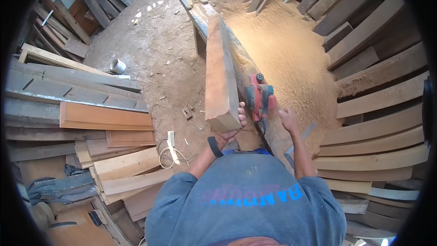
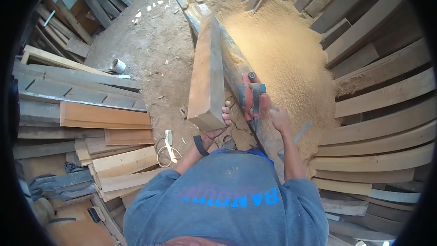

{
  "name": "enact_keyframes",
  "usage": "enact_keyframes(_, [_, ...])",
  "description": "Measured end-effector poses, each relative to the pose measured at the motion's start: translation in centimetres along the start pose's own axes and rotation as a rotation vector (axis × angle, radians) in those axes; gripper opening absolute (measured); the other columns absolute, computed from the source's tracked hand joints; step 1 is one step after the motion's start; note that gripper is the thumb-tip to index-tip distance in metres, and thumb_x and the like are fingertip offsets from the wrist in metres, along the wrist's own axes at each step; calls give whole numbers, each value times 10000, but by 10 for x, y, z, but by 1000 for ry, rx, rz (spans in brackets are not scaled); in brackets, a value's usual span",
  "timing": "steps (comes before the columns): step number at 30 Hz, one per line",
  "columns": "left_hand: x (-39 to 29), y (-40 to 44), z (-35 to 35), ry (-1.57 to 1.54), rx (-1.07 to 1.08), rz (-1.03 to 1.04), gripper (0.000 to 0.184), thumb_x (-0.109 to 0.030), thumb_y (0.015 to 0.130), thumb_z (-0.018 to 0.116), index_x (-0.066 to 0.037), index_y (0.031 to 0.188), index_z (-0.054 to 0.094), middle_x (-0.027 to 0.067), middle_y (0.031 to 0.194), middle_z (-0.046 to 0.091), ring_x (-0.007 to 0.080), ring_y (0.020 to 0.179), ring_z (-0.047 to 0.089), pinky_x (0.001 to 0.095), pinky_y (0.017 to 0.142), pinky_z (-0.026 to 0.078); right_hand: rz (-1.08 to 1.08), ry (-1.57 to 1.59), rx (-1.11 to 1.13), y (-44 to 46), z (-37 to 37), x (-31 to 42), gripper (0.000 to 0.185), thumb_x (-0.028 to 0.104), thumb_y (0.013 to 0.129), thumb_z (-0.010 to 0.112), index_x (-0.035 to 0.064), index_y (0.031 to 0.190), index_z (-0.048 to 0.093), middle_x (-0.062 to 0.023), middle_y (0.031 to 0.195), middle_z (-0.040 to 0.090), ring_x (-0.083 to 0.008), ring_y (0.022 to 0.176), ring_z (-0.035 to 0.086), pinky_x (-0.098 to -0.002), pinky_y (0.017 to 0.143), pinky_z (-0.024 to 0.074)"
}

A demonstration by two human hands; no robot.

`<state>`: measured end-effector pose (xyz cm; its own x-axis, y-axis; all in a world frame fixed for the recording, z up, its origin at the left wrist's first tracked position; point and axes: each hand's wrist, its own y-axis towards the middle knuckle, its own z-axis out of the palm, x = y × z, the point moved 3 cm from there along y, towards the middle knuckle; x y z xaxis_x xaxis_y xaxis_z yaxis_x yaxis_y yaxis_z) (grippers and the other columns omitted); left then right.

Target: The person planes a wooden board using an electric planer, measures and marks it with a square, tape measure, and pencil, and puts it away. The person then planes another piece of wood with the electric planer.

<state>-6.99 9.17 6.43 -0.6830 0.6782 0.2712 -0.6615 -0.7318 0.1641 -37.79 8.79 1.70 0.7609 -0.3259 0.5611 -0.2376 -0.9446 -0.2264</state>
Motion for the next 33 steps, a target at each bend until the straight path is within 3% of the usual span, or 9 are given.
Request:
enact_keyframes(2, [0,10,21,50,-6,34,877,-485,870,726,56,1473,388,163,1231,591,313,1107,611,453,982,499,222,-65,190,-1,29,-84,470,383,861,636,-63,987,716,-322,974,702,-414,940,700,-467,830,546])
enact_keyframes(4, [2,19,41,102,-11,62,929,-525,839,762,54,1467,397,190,1256,587,336,1122,615,475,998,505,80,-132,78,-33,38,-114,435,356,838,630,-59,934,720,-326,938,703,-434,904,703,-499,823,548])
enact_keyframes(6, [4,32,57,145,-17,83,968,-564,816,784,50,1461,403,207,1263,585,350,1124,618,493,1002,510,110,-223,84,-63,53,-147,410,336,806,648,-33,965,730,-292,1000,716,-434,974,697,-503,849,547])
enact_keyframes(8, [4,47,69,165,-38,64,1034,-534,742,848,50,1465,395,192,1281,563,344,1156,601,478,1034,495,321,-390,385,-91,56,-163,451,296,853,597,8,1188,688,-264,1237,670,-439,1173,630,-502,1007,509])
enact_keyframes(9, [4,56,76,175,-48,56,1070,-520,705,880,49,1467,391,185,1289,552,342,1172,592,471,1051,488,355,-367,399,-103,53,-162,456,284,848,616,18,1214,675,-257,1248,668,-434,1186,625,-501,1010,506])
enact_keyframes(12, [17,83,112,231,-103,139,979,-655,826,745,18,1455,416,237,1267,574,391,1122,619,543,981,551,446,-297,437,-138,49,-162,483,260,837,663,42,1268,647,-239,1271,665,-421,1212,617,-500,1015,504])
enact_keyframes(23, [29,140,142,213,-63,196,909,-623,823,766,-38,1439,445,193,1281,587,384,1158,615,535,987,557,428,-479,339,-172,55,-195,517,264,814,757,91,1281,616,-218,1267,673,-403,1207,631,-485,977,518])
enact_keyframes(29, [24,137,140,216,-85,211,919,-635,812,767,-39,1436,450,202,1276,586,388,1162,610,545,984,551,504,-259,582,-163,29,-177,482,378,826,719,121,1232,699,-227,1270,676,-399,1182,645,-491,975,516])
enact_keyframes(33, [22,130,139,161,11,199,940,-633,779,784,-33,1425,458,238,1255,570,390,1166,605,545,982,550,475,-273,477,-162,51,-212,490,411,818,700,103,1197,728,-220,1260,683,-395,1171,651,-488,975,516])
